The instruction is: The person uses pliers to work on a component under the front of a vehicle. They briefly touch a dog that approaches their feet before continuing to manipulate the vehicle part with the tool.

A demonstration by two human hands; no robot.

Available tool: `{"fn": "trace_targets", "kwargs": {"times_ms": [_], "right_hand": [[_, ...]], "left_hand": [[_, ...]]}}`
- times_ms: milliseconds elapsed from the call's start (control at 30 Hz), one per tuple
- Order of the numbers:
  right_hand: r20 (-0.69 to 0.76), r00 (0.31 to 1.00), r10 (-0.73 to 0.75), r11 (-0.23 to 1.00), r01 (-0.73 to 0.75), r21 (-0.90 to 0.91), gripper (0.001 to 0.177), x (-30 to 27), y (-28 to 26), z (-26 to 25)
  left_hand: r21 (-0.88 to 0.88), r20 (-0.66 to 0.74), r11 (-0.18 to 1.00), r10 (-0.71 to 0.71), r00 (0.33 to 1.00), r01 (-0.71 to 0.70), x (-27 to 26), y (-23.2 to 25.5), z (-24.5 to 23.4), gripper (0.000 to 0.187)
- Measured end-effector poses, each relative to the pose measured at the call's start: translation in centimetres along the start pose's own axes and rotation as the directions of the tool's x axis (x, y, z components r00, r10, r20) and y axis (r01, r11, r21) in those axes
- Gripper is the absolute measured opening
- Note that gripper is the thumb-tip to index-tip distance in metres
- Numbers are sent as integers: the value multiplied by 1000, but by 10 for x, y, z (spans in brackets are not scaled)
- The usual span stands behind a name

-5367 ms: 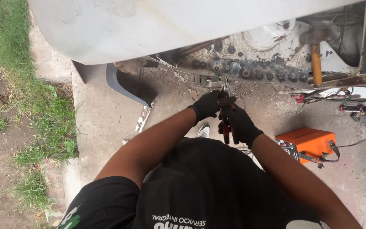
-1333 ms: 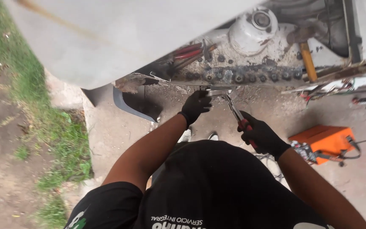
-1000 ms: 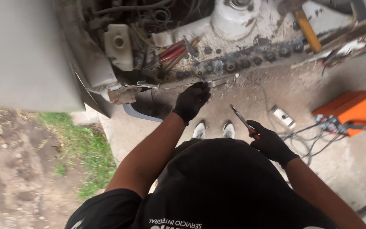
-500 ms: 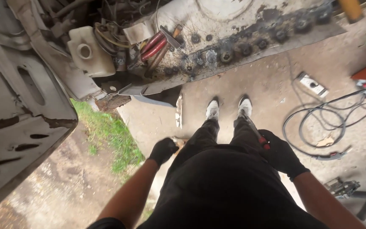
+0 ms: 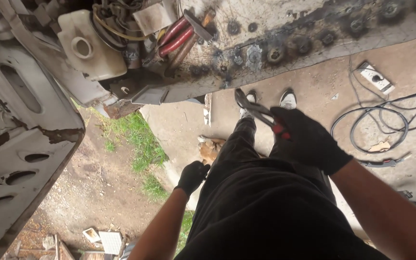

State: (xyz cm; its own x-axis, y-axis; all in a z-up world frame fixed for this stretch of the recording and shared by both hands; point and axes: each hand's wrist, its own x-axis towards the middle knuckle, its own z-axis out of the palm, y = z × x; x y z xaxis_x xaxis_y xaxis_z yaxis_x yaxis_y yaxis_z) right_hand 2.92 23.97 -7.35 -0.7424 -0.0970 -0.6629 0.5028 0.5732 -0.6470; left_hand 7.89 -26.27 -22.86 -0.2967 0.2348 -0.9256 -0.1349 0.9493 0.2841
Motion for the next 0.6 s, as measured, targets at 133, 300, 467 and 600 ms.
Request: {"fn": "trace_targets", "kwargs": {"times_ms": [133,300,467,600], "right_hand": [[-47,998,-30,999,28,-41,83,3,-15,-15],[-9,1000,9,1000,-9,7,81,-18,-31,-29],[-3,981,196,974,-195,119,80,-39,-58,-28],[-19,954,298,939,-289,184,80,-48,-65,-22]], "left_hand": [[607,-171,711,554,815,-355,5,-7,23,6],[432,-213,864,374,903,-257,11,38,-10,20],[65,-231,990,140,963,-129,-10,138,-70,36],[27,-268,966,255,929,-257,-29,226,-103,36]]}}
